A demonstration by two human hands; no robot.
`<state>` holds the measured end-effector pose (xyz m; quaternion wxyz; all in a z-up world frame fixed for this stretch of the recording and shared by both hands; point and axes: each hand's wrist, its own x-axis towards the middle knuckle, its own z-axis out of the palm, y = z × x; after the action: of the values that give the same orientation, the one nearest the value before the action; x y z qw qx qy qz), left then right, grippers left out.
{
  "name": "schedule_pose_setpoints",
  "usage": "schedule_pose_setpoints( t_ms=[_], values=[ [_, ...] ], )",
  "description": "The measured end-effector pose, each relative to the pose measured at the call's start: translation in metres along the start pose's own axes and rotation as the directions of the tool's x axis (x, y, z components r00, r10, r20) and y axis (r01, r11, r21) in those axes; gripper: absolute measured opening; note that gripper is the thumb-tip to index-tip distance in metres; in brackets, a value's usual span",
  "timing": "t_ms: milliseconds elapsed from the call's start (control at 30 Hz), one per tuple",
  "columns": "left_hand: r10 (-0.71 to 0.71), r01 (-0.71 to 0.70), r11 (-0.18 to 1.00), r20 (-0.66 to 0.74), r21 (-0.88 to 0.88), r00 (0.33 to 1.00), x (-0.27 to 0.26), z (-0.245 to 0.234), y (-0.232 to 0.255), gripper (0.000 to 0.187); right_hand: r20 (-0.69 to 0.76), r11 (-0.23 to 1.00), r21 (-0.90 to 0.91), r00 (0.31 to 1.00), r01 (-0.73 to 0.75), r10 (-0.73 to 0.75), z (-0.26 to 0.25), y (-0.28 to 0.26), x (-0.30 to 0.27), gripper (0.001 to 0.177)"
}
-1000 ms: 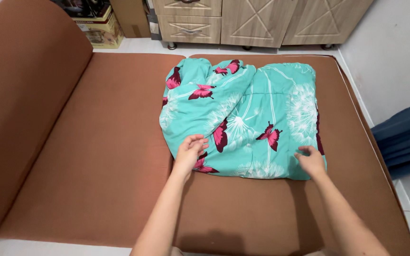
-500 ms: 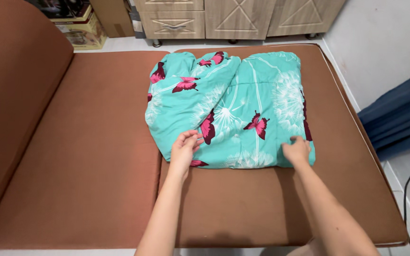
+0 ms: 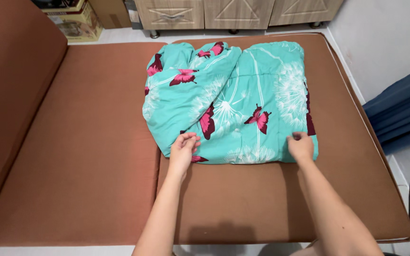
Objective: The person unfolds a turquoise butterfly-patterned comforter onto a brown folding mattress, spreading the fabric out across the surface and smoothing it with their hands.
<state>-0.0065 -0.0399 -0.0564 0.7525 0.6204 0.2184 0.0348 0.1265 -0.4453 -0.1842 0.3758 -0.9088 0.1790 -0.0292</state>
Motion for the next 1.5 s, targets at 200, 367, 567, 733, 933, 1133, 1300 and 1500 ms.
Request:
schedule_pose_setpoints(
  t_ms=[200,367,567,733,933,1133,1300,1500],
  values=[
    [-0.059,0.059,0.998,-0.016,-0.022,0.998,0.013,-0.002,-0.005,0.022,-0.043,0.977,-0.119,0.982,0.175,-0.181,0.019,0.001,-0.010,0.043],
    [-0.047,0.046,0.998,-0.007,-0.042,0.999,0.015,0.002,-0.004,0.022,0.033,0.961,-0.149,0.973,0.232,-0.229,0.010,-0.005,-0.017,0.043],
    [-0.066,0.066,0.995,0.002,-0.073,0.998,0.014,0.000,-0.001,0.022,0.079,0.944,-0.185,0.962,0.272,-0.261,0.007,-0.006,-0.021,0.045],
    [-0.059,0.061,0.991,0.019,-0.115,0.998,0.018,-0.005,0.001,0.022,0.092,0.924,-0.262,0.960,0.278,-0.263,0.012,-0.001,-0.013,0.050],
    [-0.010,0.012,0.998,0.019,-0.064,1.000,0.030,-0.015,0.020,0.022,0.129,0.984,-0.092,0.982,0.151,-0.138,0.002,0.003,0.018,0.041],
    [0.044,-0.044,0.998,0.002,-0.037,0.999,0.040,-0.019,0.045,0.032,-0.231,0.995,-0.099,0.972,0.015,-0.038,-0.006,0.009,0.030,0.027],
    [0.118,-0.118,0.993,-0.011,-0.015,0.993,0.040,-0.019,0.042,0.033,-0.201,0.991,-0.132,0.979,-0.002,-0.025,-0.018,0.020,0.025,0.053],
    [0.223,-0.232,0.969,0.100,0.080,0.970,0.028,-0.008,0.014,0.030,-0.064,0.970,-0.231,0.996,-0.080,0.067,-0.023,-0.010,0.011,0.085]
  ],
)
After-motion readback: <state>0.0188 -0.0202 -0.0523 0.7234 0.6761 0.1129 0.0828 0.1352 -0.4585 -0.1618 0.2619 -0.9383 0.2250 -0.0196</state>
